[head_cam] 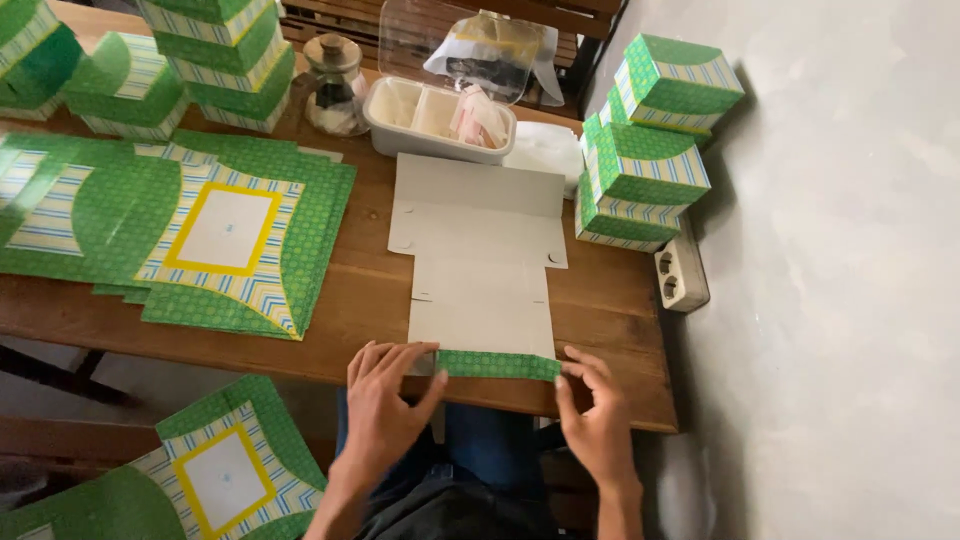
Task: The person is assembling cardboard boxes by folding the pre-cut flaps and applying green adhesive strips to the edges.
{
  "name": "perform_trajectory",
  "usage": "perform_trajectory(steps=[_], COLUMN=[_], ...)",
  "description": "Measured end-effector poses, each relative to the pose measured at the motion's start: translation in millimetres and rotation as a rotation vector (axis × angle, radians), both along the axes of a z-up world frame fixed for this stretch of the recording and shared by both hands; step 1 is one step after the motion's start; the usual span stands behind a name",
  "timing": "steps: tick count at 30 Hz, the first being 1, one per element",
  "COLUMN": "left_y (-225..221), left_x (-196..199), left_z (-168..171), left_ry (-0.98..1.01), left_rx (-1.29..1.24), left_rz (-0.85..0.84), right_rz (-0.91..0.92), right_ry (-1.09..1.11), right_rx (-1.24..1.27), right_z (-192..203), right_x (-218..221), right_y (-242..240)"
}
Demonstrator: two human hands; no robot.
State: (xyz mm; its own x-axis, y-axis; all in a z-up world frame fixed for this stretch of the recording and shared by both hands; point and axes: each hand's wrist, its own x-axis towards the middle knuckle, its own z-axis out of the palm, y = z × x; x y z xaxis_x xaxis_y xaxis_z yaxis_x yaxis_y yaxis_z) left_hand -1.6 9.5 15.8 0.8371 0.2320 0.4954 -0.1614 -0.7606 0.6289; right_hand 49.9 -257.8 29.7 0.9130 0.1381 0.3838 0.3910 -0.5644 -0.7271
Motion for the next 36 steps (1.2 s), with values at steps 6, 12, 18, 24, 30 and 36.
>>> perform_trajectory(steps=[6,12,18,24,30,36], left_y=[27,23,23,24,25,12], left_x=[-8,-5,-5,-9,-6,2], left_z=[2,5,-1,6,26,29], left_ry=[0.089,0.122,0.118,0.151,0.189,0.287], left_rx=[-0.258,-0.252,-0.225,-0.241,-0.127,-0.103], left_rz=[-0.238,-0.232,-0.216,-0.25,-0.345,-0.348], right_rz=[0.053,0.337,0.104,0.141,0.126,0.048], right_ry=[0.18,0.362,0.195,0.104,0.062,0.03], right_rx=[-0.061,-0.006,-0.15,-0.12,0.034,0.149], right_z=[24,49,30,30,22,13], right_x=[1,-4,-13,-16,-5,-2], right_y=[-9,-12,1,3,-9,0])
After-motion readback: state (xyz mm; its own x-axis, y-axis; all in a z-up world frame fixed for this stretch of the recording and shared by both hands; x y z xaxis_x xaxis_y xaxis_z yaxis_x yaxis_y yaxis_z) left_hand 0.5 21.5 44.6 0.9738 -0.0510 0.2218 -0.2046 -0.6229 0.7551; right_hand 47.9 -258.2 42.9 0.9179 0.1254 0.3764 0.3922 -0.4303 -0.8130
